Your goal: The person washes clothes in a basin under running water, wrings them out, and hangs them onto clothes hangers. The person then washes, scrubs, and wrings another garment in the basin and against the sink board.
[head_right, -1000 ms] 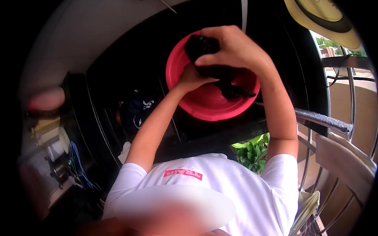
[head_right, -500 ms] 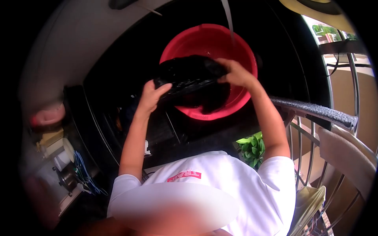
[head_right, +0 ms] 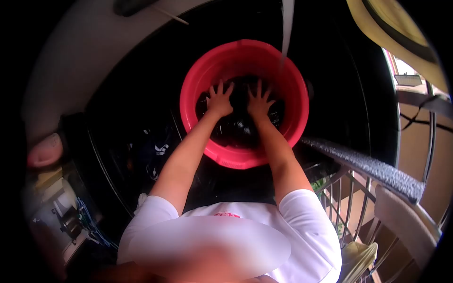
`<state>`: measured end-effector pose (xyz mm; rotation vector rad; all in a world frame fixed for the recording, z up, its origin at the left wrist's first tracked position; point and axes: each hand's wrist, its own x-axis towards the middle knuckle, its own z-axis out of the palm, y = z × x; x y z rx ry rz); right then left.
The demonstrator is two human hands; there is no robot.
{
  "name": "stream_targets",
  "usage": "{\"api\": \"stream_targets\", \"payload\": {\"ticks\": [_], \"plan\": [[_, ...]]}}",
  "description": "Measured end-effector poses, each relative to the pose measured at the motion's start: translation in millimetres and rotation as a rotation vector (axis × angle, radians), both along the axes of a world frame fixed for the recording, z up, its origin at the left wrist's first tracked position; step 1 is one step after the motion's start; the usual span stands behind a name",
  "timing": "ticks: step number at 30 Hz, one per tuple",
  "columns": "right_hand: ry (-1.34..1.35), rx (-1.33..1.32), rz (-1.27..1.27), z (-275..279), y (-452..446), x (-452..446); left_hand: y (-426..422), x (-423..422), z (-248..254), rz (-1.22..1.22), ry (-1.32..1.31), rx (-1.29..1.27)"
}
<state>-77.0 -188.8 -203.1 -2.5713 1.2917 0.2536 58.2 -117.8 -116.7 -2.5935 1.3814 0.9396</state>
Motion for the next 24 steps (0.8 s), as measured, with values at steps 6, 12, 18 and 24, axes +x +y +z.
{"api": "stream_targets", "payload": {"ticks": [6,12,18,24], "plan": [[-0.096,-0.177,0.123,-8,-39,-1,-7,4,-51,-0.103,-0.128,0.058],[-0.963,0.225,-0.051,63,1,60,-5,33,-66,1.104,1.422,-0.860],[-0.996,-0.114,0.437,163,65,68,25,23,-1,1.157,1.806,-0.747],[-0.699,-0.122,0.232,82,-43,56,33,23,10,0.984,0.908,-0.476]]}}
